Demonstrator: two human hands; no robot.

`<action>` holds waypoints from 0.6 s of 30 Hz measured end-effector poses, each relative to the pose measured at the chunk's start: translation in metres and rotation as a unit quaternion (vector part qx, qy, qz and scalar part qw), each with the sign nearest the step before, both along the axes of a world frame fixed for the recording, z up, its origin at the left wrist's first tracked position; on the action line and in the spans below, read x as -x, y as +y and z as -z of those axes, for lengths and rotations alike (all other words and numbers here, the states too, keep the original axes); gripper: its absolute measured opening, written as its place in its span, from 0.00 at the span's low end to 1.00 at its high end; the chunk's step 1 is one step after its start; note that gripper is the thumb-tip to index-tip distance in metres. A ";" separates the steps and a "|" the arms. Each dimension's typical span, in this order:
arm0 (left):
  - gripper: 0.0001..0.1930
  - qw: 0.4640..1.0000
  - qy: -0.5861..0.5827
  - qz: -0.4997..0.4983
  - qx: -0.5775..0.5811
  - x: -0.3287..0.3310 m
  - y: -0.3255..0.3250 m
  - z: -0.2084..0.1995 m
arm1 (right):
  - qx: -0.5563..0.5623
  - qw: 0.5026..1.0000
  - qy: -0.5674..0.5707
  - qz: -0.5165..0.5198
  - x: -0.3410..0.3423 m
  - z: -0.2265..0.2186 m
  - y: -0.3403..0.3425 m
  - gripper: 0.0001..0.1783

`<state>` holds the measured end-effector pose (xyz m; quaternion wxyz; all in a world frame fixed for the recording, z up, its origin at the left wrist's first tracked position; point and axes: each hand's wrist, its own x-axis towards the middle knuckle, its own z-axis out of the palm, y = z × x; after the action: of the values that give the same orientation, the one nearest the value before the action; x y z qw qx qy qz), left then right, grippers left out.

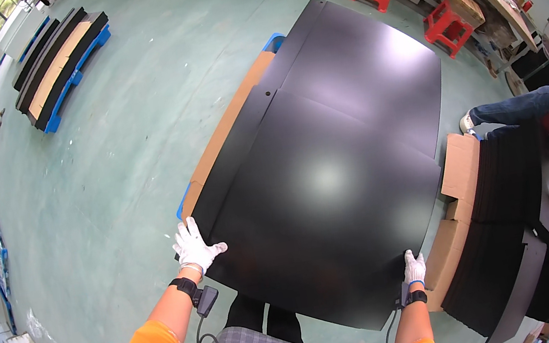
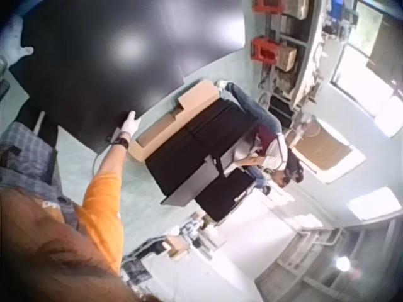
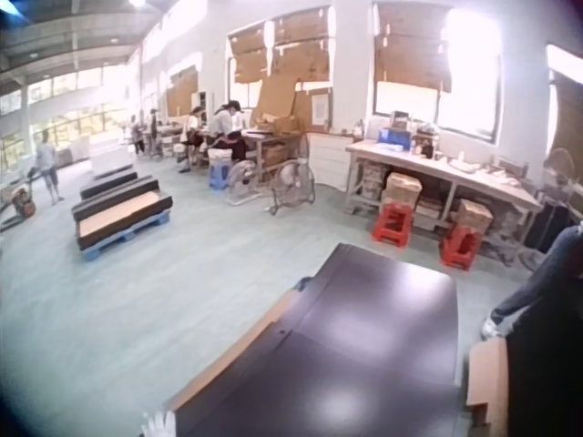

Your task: Sorting and stacking black furniture panels and marking one with a pen in a factory environment.

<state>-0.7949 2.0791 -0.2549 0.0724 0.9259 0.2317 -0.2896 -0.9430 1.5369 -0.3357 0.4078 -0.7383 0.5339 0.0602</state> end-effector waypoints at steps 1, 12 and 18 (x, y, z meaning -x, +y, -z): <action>0.62 1.000 0.005 -0.003 0.017 0.000 0.001 0.001 | 0.003 1.000 0.002 -0.002 -0.001 -0.003 -0.001 0.43; 0.59 0.998 -0.030 0.018 0.050 0.006 0.018 0.018 | 0.021 0.999 0.025 -0.010 0.002 0.000 0.006 0.44; 0.60 0.995 -0.061 0.045 0.057 0.009 0.016 0.026 | 0.062 0.997 0.033 -0.043 0.008 -0.004 0.004 0.42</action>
<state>-0.8043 2.0947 -0.2809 0.1259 0.9457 0.1685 -0.2477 -0.9506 1.5407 -0.3312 0.3403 -0.7818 0.5179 0.0690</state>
